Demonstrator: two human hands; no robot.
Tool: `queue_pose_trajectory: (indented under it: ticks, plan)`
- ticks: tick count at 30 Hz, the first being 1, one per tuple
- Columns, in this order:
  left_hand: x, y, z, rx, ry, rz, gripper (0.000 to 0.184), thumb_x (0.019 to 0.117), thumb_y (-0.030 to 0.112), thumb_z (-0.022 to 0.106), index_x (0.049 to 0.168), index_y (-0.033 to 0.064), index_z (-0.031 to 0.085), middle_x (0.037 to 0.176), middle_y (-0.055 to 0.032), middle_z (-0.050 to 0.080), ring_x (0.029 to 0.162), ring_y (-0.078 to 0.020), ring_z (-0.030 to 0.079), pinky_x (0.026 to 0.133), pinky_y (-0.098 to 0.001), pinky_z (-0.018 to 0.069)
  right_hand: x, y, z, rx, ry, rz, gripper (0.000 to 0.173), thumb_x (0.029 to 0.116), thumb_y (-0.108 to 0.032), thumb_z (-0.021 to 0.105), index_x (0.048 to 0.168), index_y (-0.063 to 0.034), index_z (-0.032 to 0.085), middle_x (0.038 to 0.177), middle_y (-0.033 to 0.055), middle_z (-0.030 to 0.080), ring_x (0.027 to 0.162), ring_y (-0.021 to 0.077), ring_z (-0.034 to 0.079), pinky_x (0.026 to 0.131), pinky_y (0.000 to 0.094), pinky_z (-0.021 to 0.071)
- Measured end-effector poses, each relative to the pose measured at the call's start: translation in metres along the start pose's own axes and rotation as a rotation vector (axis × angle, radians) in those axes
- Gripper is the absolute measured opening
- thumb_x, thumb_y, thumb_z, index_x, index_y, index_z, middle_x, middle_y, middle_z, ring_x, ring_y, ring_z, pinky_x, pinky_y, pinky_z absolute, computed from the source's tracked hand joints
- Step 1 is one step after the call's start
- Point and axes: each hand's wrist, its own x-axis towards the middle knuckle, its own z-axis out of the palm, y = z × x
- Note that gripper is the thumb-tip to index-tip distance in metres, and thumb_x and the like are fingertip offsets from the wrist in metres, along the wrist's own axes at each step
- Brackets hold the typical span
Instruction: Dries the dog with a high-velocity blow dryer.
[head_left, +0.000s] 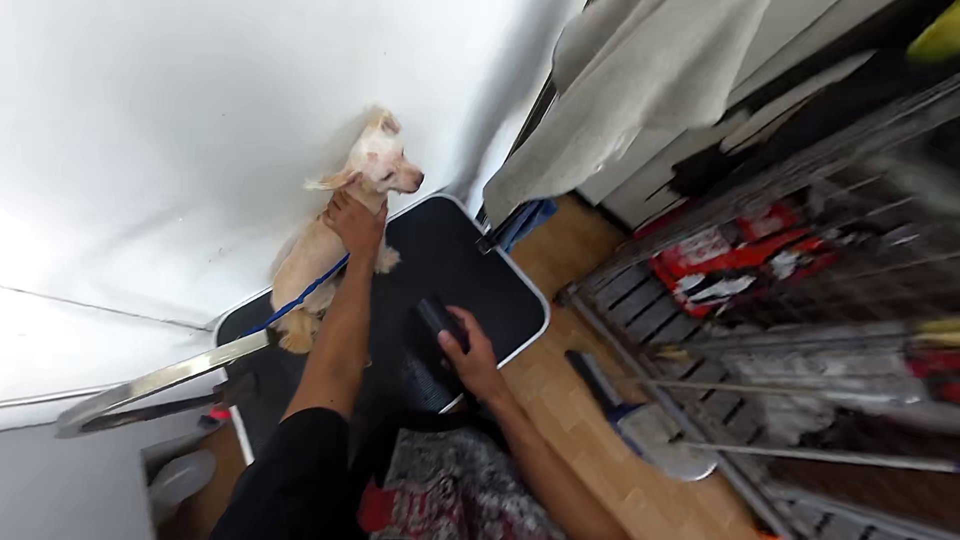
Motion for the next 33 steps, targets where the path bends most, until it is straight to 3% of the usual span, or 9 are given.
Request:
queue_pose_trajectory:
  ticks: [6, 11, 16, 23, 28, 31, 33]
  plan:
    - [0.005, -0.003, 0.002, -0.020, -0.048, -0.016, 0.104, 0.0766, 0.065, 0.075, 0.147, -0.0049, 0.044, 0.144, -0.0275, 0.052, 0.132, -0.0467, 0.050, 0.108, -0.0680, 0.0336, 0.002, 0.006, 0.007, 0.015, -0.011, -0.042, 0.066, 0.0959, -0.042, 0.064, 0.149, -0.0064, 0.047, 0.108, 0.0114, 0.071, 0.072, 0.0170, 0.070, 0.061, 0.0385, 0.0626]
    - [0.002, 0.005, -0.001, -0.046, -0.080, -0.025, 0.102, 0.0787, 0.062, 0.076, 0.148, -0.0054, 0.042, 0.145, -0.0302, 0.050, 0.131, -0.0499, 0.049, 0.107, -0.0697, 0.0332, -0.001, 0.006, 0.002, 0.062, 0.022, -0.046, 0.071, 0.0946, -0.048, 0.065, 0.149, -0.0050, 0.047, 0.102, 0.0100, 0.072, 0.068, 0.0155, 0.069, 0.058, 0.0363, 0.0612]
    - [0.000, 0.005, 0.007, 0.007, -0.004, -0.007, 0.102, 0.0767, 0.065, 0.074, 0.145, -0.0048, 0.047, 0.141, -0.0281, 0.054, 0.128, -0.0463, 0.053, 0.106, -0.0669, 0.0362, -0.002, 0.004, 0.000, 0.100, 0.003, -0.004, 0.071, 0.0954, -0.047, 0.063, 0.150, -0.0056, 0.045, 0.102, 0.0089, 0.069, 0.069, 0.0160, 0.069, 0.058, 0.0358, 0.0617]
    - [-0.003, 0.000, 0.014, 0.104, 0.010, 0.017, 0.106, 0.0804, 0.073, 0.065, 0.148, -0.0062, 0.044, 0.145, -0.0250, 0.053, 0.132, -0.0413, 0.052, 0.109, -0.0636, 0.0340, -0.001, -0.012, -0.001, 0.110, -0.023, -0.031, 0.068, 0.0966, -0.050, 0.061, 0.147, -0.0065, 0.048, 0.104, 0.0061, 0.070, 0.071, 0.0124, 0.069, 0.059, 0.0319, 0.0611]
    - [0.003, -0.005, 0.009, 0.088, -0.023, 0.027, 0.110, 0.0759, 0.075, 0.067, 0.144, -0.0081, 0.046, 0.141, -0.0261, 0.054, 0.128, -0.0428, 0.053, 0.108, -0.0623, 0.0350, -0.003, -0.023, -0.009, 0.123, -0.025, -0.072, 0.067, 0.0967, -0.051, 0.061, 0.145, -0.0055, 0.050, 0.106, 0.0050, 0.071, 0.072, 0.0110, 0.069, 0.059, 0.0299, 0.0610]
    - [0.012, -0.011, -0.011, -0.040, -0.223, 0.080, 0.113, 0.0774, 0.074, 0.066, 0.146, -0.0113, 0.041, 0.144, -0.0305, 0.049, 0.134, -0.0456, 0.048, 0.110, -0.0646, 0.0327, 0.000, -0.030, -0.014, 0.131, 0.001, -0.096, 0.064, 0.0983, -0.048, 0.058, 0.144, -0.0041, 0.050, 0.105, 0.0049, 0.070, 0.071, 0.0104, 0.068, 0.057, 0.0284, 0.0602]
    - [0.015, -0.019, -0.020, -0.336, -0.269, 0.180, 0.104, 0.0795, 0.065, 0.070, 0.148, -0.0078, 0.041, 0.145, -0.0297, 0.050, 0.138, -0.0427, 0.045, 0.114, -0.0629, 0.0294, 0.002, -0.032, -0.016, 0.132, 0.000, -0.091, 0.063, 0.0987, -0.048, 0.058, 0.144, -0.0044, 0.049, 0.106, 0.0050, 0.070, 0.071, 0.0104, 0.069, 0.057, 0.0280, 0.0605]
